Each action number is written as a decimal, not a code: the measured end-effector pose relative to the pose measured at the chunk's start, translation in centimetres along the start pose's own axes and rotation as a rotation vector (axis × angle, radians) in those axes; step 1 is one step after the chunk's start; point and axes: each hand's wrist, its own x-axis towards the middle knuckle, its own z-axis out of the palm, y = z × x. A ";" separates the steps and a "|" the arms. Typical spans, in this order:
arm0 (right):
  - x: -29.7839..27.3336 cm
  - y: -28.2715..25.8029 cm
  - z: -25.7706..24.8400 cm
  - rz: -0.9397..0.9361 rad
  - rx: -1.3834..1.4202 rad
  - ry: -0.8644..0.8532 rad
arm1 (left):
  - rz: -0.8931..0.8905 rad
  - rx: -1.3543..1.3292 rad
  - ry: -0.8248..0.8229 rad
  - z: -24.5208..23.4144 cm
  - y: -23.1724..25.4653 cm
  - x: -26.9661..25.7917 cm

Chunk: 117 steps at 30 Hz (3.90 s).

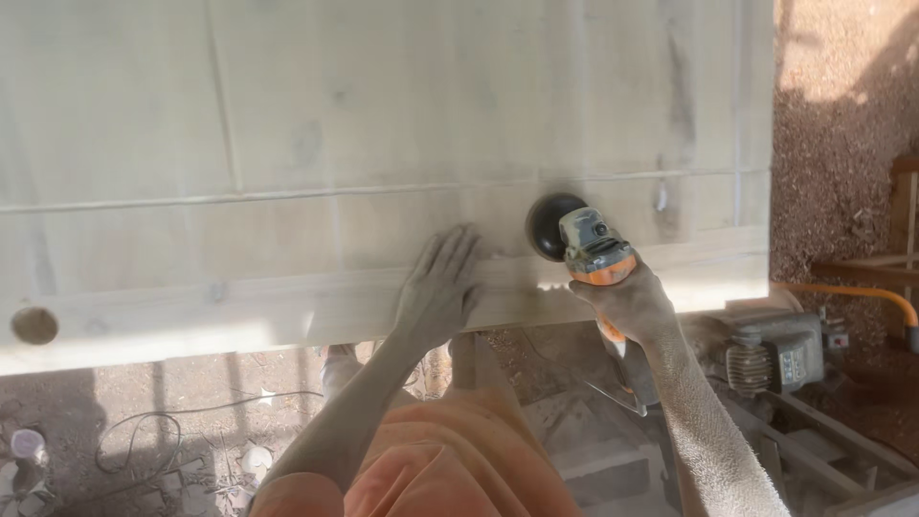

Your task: The person uses an orbital sander to smooth the surface of a large wooden panel. They move the sander across the panel in overlapping passes while occasionally wiping away dust with their hand.

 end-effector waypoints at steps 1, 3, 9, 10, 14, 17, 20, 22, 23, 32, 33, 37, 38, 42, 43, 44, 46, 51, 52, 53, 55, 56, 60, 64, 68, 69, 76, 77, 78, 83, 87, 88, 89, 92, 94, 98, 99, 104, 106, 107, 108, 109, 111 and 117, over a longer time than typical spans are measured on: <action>-0.6 -2.5 1.9 -0.042 -0.056 0.001 | 0.014 -0.041 0.025 -0.7 -1.6 -1.2; -2.2 -7.2 5.5 -0.097 -0.104 -0.030 | -0.014 -0.049 0.043 -2.2 -5.5 -4.6; -5.9 -20.3 18.1 -0.134 -0.306 -0.075 | -0.322 0.005 0.131 -7.1 -25.3 -15.7; -6.3 -22.3 20.6 -0.191 -0.362 -0.061 | -0.360 -0.011 0.165 -8.2 -28.2 -17.8; -9.5 -27.7 29.9 -0.415 -0.316 -0.140 | -0.471 -0.038 0.247 -11.4 -35.0 -24.8; -11.4 -30.1 33.2 -0.428 -0.448 -0.170 | -0.589 -0.102 0.212 -12.7 -38.1 -26.1; -15.3 -29.4 35.1 -0.406 -0.516 -0.285 | -0.681 -0.044 0.306 -12.7 -39.3 -26.0; -15.9 -27.0 33.2 -0.377 -0.451 -0.259 | -0.786 0.001 0.323 -11.8 -37.7 -24.4; -15.6 -25.6 31.6 -0.367 -0.419 -0.236 | -0.834 0.023 0.343 -11.9 -36.8 -23.0; -12.3 -8.0 13.4 0.090 -0.436 0.020 | -0.092 -0.010 0.127 -5.9 -13.4 -13.5; -11.8 -5.9 11.4 0.061 -0.379 0.048 | -0.048 0.015 0.109 -5.2 -10.9 -12.5; -8.5 3.8 4.4 0.063 -0.278 0.104 | 0.123 -0.041 0.061 -2.1 -2.2 -8.2; -7.4 6.2 2.8 0.083 -0.287 0.100 | 0.155 -0.091 0.059 -1.4 -0.8 -7.2; -3.8 16.0 -4.4 -0.179 0.203 0.070 | 0.225 0.084 0.022 0.5 3.9 -3.8; -2.6 17.7 -6.1 -0.187 0.446 -0.004 | 0.236 0.129 0.004 0.8 4.6 -3.3; -1.7 19.3 -7.5 -0.195 0.688 -0.080 | 0.243 0.175 -0.015 1.0 5.3 -2.8; -1.0 22.0 -10.3 -0.122 0.330 0.100 | 0.283 0.270 -0.089 1.2 6.3 -1.8; 0.5 25.4 -15.2 0.028 0.333 0.263 | 0.329 0.481 -0.183 1.2 7.2 -0.8; 0.2 25.7 -15.5 0.056 0.381 0.298 | 0.333 0.467 -0.192 1.1 7.3 -0.8; -0.4 26.0 -15.3 0.085 0.404 0.297 | 0.337 0.454 -0.201 1.1 7.2 -0.8; -1.0 25.8 -14.8 0.129 0.440 0.300 | 0.352 0.465 -0.178 1.5 7.4 -0.6; -1.1 25.1 -14.2 0.072 0.446 0.262 | 0.351 0.471 -0.162 1.6 7.3 -0.6; -3.5 20.5 -9.0 -0.033 0.354 0.155 | 0.357 0.301 -0.063 2.4 7.7 -0.4; -6.7 11.9 -3.1 0.069 -0.017 0.198 | 0.402 0.369 0.020 2.0 6.4 -1.2; -10.2 3.1 3.3 0.071 -0.204 0.142 | 0.329 0.050 0.016 -1.8 -0.6 -6.5; -11.3 1.0 5.5 0.058 -0.246 0.143 | 0.305 0.122 0.032 -2.8 -2.8 -7.7; -16.9 -12.0 20.0 -0.057 -0.436 0.072 | 0.058 0.130 0.175 -7.3 -19.4 -21.4; -16.9 -14.2 21.8 -0.041 -0.411 0.032 | 0.025 0.121 0.201 -7.8 -21.5 -23.5; -17.2 -16.0 23.6 -0.007 -0.392 -0.037 | -0.040 -0.057 0.195 -8.4 -23.1 -26.1; -19.9 -25.9 33.0 -0.213 -0.592 -0.026 | -0.379 -0.274 -0.022 -13.8 -25.7 -33.0; -24.2 -31.4 41.0 -0.211 -0.570 -0.113 | -0.705 -1.399 0.092 -16.1 -25.4 -37.3; -24.3 -33.2 42.9 -0.227 -0.544 -0.108 | -0.763 -1.536 0.136 -16.0 -26.3 -37.8; -25.1 -34.4 45.0 -0.295 -0.544 -0.104 | -0.820 -1.673 0.182 -15.7 -27.2 -38.4; -26.5 -37.3 51.2 -0.502 -0.517 -0.089 | -0.640 -1.146 0.447 -14.5 -31.5 -39.3; -27.6 -38.7 55.4 -0.475 -0.506 -0.260 | -0.641 -0.824 0.383 -14.9 -35.5 -41.8; -29.3 -42.4 61.4 -0.465 -0.352 -0.485 | -0.977 -1.065 0.281 -20.3 -42.6 -45.5; -29.3 -42.6 61.9 -0.499 -0.232 -0.536 | -1.037 -1.033 0.229 -21.6 -43.6 -45.4; -27.1 -36.8 61.9 -0.504 0.526 -0.866 | -0.938 -1.063 0.186 -23.3 -42.4 -43.5; -26.5 -32.6 59.4 -0.485 0.681 -0.803 | -0.934 -1.000 0.112 -22.1 -38.8 -41.2; -26.3 -30.5 57.2 -0.540 0.708 -0.791 | -0.971 -0.945 0.042 -21.4 -36.7 -39.7; -26.4 -28.3 54.7 -0.576 0.740 -0.778 | -0.955 -0.919 0.039 -20.7 -34.7 -38.1; -25.6 -27.3 52.9 -0.456 0.563 -0.642 | -0.939 -0.894 0.035 -20.0 -32.8 -36.7; -24.7 -25.0 48.7 -0.350 0.396 -0.500 | -0.929 -0.963 -0.110 -18.5 -29.6 -34.1; -21.9 -19.7 38.4 -0.234 0.319 -0.440 | -0.631 -0.901 0.172 -14.9 -19.9 -28.8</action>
